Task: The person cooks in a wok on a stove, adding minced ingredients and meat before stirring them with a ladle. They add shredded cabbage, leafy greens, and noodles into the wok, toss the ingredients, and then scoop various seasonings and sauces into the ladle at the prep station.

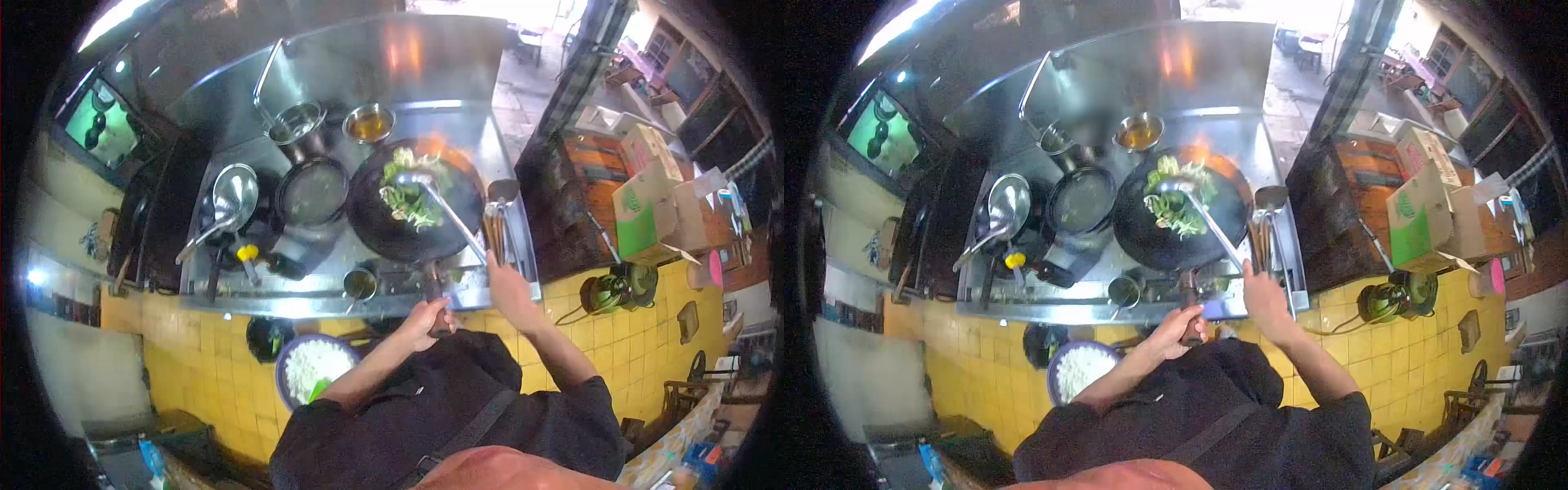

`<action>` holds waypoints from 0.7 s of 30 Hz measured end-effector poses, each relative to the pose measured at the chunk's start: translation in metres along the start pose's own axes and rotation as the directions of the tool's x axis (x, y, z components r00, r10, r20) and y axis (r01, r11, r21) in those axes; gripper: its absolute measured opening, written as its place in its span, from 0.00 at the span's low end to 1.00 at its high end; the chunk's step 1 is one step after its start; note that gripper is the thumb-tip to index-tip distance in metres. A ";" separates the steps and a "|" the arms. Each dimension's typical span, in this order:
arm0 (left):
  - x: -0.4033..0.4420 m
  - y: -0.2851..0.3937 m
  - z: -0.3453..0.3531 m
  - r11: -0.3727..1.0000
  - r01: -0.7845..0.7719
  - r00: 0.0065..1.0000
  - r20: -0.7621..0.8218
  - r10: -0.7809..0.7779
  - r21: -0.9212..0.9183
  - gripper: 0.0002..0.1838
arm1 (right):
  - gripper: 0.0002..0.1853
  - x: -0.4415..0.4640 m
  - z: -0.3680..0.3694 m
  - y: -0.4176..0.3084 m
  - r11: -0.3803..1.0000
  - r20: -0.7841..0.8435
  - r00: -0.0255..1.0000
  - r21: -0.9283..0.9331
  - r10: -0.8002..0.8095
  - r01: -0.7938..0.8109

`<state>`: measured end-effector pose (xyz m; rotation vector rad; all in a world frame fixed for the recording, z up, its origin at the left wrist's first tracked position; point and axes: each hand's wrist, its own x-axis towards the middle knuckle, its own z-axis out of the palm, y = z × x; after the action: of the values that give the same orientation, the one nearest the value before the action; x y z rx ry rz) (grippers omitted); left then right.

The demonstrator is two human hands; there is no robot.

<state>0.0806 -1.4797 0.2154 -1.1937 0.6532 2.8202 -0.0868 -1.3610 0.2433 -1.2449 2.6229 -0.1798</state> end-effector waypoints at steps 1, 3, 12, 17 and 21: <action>-0.004 0.001 -0.003 1.000 0.006 1.000 0.021 -0.006 0.005 0.08 | 0.23 0.002 0.000 0.001 0.997 -0.015 1.000 0.070 -0.025 0.026; 0.028 0.009 -0.027 0.996 -0.058 0.997 -0.050 0.062 0.072 0.09 | 0.25 0.012 0.011 0.007 0.988 0.026 0.998 0.145 -0.056 0.052; 0.161 0.026 -0.100 0.882 -0.399 0.913 0.022 0.407 0.250 0.12 | 0.16 0.061 0.013 -0.003 0.979 0.084 0.993 0.179 0.079 -0.093; 0.146 0.015 -0.099 0.808 -0.432 0.870 -0.049 0.490 0.400 0.18 | 0.15 0.113 0.094 0.024 0.905 0.061 0.998 0.425 -0.015 -0.013; 0.117 -0.024 -0.139 0.883 -0.293 0.944 -0.035 0.328 0.366 0.19 | 0.14 0.092 -0.017 0.032 0.798 0.513 0.858 0.502 0.037 -0.334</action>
<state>0.0965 -1.5284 0.0393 -1.2535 1.4132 2.7087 -0.1709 -1.4121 0.2386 -0.6848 2.0067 -0.5158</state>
